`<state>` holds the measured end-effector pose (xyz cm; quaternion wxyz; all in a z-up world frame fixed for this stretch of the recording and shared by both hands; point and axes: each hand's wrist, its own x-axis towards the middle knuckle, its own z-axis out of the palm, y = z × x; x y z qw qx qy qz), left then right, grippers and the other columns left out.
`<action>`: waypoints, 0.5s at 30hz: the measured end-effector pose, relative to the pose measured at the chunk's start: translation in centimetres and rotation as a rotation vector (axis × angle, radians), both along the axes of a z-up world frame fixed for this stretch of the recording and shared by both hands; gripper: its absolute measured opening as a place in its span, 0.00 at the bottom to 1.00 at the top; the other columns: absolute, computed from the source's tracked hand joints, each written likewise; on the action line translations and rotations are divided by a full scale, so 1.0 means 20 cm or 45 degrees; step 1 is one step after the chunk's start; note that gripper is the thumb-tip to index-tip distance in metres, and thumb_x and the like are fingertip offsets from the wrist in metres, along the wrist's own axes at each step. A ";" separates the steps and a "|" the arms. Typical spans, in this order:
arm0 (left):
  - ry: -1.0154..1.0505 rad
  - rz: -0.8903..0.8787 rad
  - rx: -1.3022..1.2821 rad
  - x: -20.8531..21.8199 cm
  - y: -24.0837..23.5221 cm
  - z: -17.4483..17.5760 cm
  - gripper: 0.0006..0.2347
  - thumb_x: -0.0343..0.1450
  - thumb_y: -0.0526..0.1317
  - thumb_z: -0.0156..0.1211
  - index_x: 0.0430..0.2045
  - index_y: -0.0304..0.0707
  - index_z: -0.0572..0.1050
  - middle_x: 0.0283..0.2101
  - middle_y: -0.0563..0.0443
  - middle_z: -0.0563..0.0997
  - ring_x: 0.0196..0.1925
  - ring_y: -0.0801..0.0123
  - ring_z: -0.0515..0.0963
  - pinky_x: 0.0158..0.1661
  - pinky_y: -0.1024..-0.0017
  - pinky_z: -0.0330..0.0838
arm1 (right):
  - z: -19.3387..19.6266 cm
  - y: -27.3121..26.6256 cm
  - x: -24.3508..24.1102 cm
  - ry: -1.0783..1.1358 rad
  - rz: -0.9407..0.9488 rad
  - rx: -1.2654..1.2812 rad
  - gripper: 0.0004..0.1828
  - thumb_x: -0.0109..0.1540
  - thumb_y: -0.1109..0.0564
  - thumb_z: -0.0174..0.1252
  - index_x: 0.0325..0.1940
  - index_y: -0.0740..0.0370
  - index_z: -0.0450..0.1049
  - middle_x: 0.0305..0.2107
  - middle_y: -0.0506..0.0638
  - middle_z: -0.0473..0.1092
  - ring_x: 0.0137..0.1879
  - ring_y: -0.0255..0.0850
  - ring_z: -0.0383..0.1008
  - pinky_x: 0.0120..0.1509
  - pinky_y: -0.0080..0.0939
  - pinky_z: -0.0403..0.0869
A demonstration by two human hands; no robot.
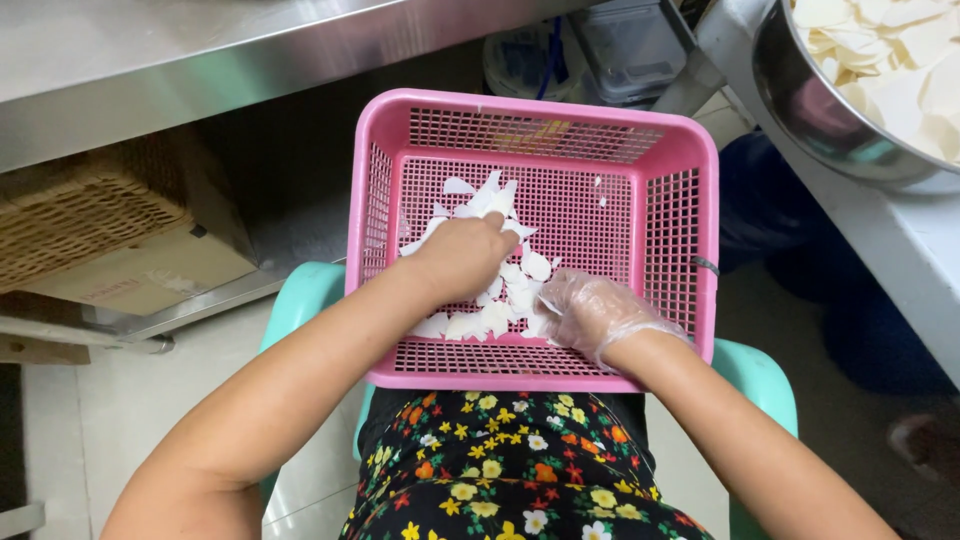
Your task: The person sits on a stool and sorts thin, white dough sheets from a pink basket into a metal bowl using gloved hands. They repeatedly pick up handfuls of the sheets, separate them, and transfer them to the bowl, occasionally shaking the basket to gather remaining pieces.
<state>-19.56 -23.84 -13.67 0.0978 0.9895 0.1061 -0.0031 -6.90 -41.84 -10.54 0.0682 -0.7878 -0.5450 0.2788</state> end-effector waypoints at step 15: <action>-0.460 0.337 -1.277 -0.29 0.22 0.53 0.14 0.69 0.33 0.50 0.47 0.32 0.76 0.33 0.48 0.79 0.28 0.74 0.81 0.29 0.78 0.81 | 0.15 0.12 -0.08 1.297 -0.718 0.216 0.14 0.58 0.64 0.56 0.47 0.61 0.77 0.35 0.54 0.75 0.36 0.44 0.75 0.40 0.40 0.72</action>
